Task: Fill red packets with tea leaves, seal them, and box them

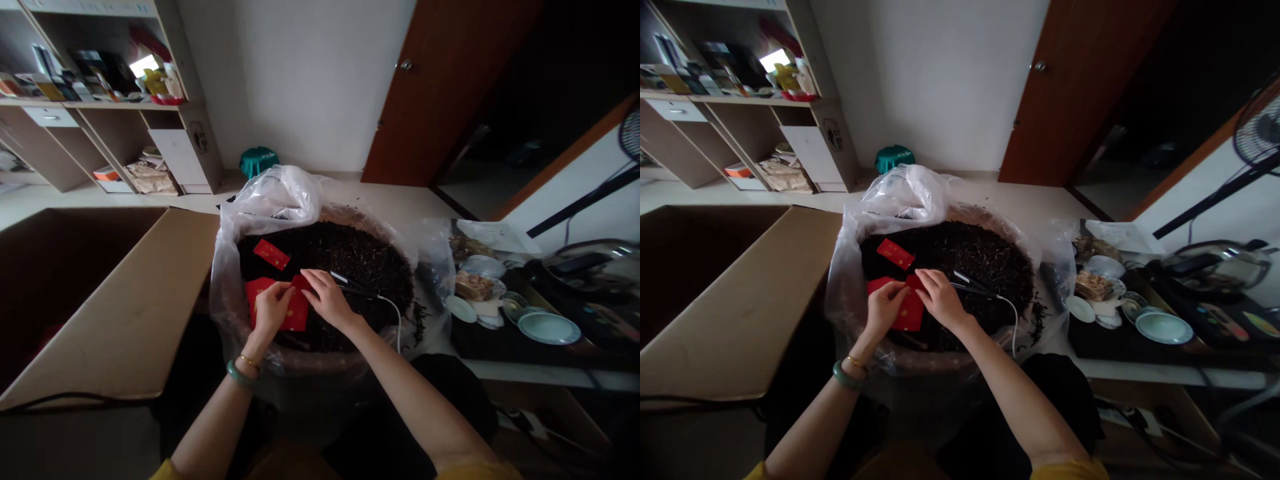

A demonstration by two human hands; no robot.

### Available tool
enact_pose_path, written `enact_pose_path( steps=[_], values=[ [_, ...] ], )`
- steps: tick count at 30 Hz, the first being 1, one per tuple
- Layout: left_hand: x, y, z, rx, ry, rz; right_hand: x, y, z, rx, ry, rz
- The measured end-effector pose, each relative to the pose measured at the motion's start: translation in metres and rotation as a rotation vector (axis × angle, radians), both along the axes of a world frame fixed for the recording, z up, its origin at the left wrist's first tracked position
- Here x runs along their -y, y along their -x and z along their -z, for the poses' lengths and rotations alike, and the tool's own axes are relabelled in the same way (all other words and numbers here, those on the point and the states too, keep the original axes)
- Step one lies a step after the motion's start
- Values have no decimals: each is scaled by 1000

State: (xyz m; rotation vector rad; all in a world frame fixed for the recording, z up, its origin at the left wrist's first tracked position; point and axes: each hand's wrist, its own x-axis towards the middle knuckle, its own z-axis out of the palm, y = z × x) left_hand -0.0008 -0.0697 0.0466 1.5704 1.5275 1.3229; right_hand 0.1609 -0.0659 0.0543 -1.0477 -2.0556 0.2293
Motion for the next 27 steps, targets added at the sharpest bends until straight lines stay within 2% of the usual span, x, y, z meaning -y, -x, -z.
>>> enact_pose_path(
  steps=[4, 10, 15, 18, 22, 27],
  values=[
    [-1, -9, 7, 143, 49, -30, 1, 1, 4, 80, -73, 68],
    [0, -13, 6, 341, 145, -13, -2, -1, 11, 105, -158, 74],
    [1, -16, 7, 394, 162, -7, 0, -3, 9, 85, -156, 85],
    [2, -16, 9, 304, 132, 17, 2, -2, 4, 122, -153, 126],
    [6, -12, 8, 1, 34, 49, 1, -6, -3, 195, -70, 60],
    [5, 4, 14, -239, -3, 80, -4, -14, -11, 22, 170, 183]
  ],
)
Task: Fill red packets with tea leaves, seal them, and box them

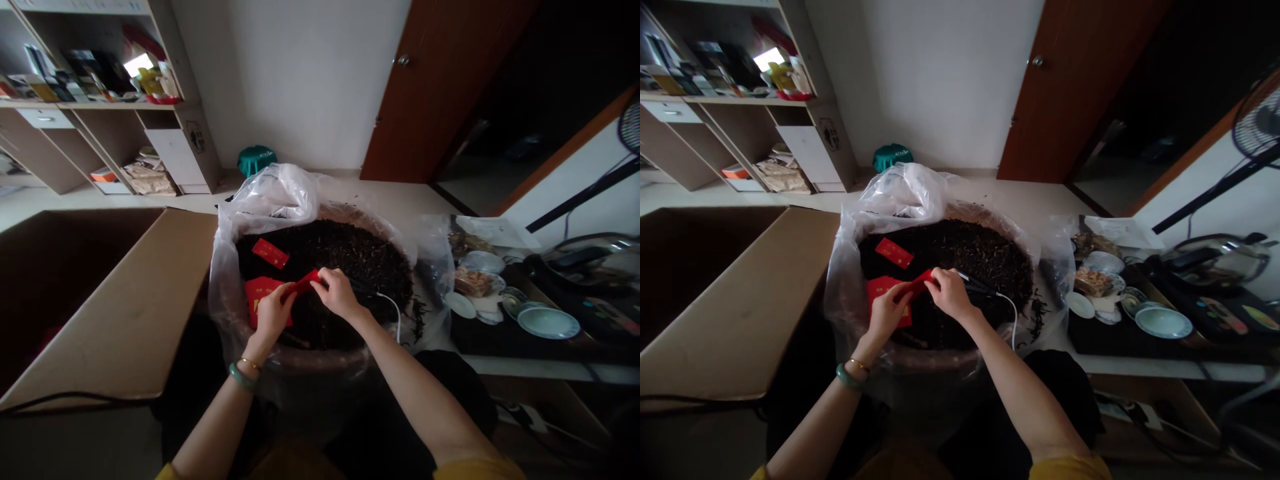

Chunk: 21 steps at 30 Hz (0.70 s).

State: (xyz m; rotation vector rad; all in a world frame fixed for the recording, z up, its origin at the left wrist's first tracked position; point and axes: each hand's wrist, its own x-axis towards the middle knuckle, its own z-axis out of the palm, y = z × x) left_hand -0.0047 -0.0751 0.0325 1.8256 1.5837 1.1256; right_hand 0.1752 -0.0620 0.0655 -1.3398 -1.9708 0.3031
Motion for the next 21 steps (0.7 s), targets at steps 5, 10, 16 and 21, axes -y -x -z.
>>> enact_pose_path(
  steps=[5, 10, 16, 21],
  values=[
    [-5, 9, 8, 48, 55, 64, -1, 3, -3, -411, 395, -216],
    [-8, 8, 3, -5, 83, 108, -1, 5, -1, -285, 411, -171],
    [-10, 10, 7, 217, 159, 69, -6, -4, 2, -80, 264, -26],
    [-13, 11, 12, 274, 137, 83, -6, -2, 6, -255, 440, -96]
  ],
)
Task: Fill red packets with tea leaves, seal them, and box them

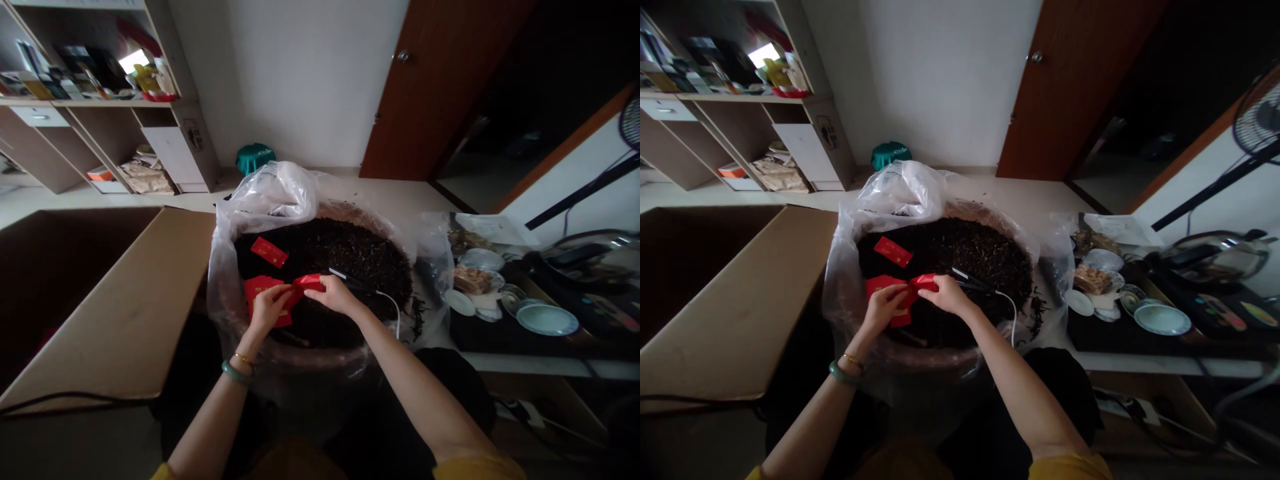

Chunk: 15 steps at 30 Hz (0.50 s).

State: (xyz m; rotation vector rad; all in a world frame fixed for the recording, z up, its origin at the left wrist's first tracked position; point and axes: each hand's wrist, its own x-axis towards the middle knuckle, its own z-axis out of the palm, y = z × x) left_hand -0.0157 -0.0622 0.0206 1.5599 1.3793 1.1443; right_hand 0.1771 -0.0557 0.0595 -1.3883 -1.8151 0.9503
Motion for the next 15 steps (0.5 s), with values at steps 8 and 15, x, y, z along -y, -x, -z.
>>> enact_pose_path(
  steps=[8, 15],
  values=[
    [-2, -1, -1, -21, -40, 38, -3, -3, 0, -198, 162, -142],
    [-2, -3, 5, -126, -124, 31, 0, -3, 3, -115, 176, -109]
  ],
)
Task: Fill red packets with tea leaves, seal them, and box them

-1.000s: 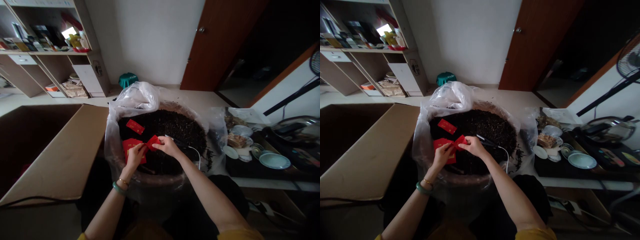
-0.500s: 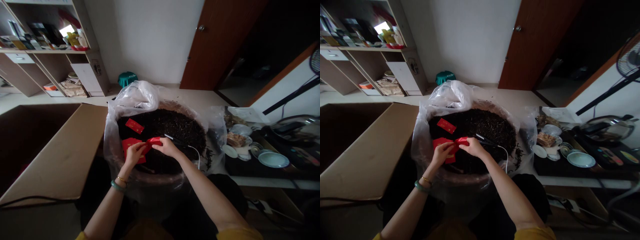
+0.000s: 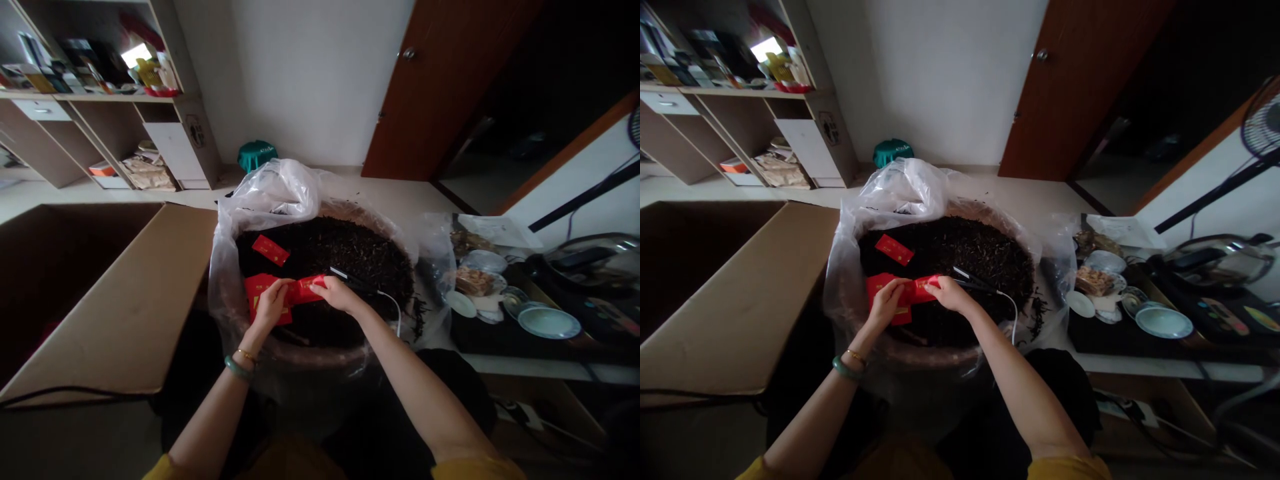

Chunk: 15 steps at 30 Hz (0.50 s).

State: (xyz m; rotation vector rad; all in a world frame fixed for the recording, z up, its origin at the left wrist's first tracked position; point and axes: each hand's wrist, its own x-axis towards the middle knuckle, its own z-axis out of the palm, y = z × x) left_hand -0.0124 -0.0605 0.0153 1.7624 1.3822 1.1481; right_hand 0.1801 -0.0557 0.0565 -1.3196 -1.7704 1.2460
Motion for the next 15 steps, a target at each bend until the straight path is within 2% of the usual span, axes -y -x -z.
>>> enact_pose_path(
  steps=[2, 4, 7, 10, 15],
  values=[
    [4, -2, -2, -170, -115, -50, -2, 0, 4, 22, 5, 24],
    [9, -5, -7, -390, -257, -83, -4, 1, 8, -42, 13, 13],
    [13, -11, -14, -636, -345, 39, -6, 4, 13, -211, 67, -25],
    [9, -14, -16, -660, -375, 152, -4, 7, 17, -352, 159, -20],
    [-4, -12, -10, -625, -406, 236, -1, 13, 22, -511, 288, 13]
  ],
)
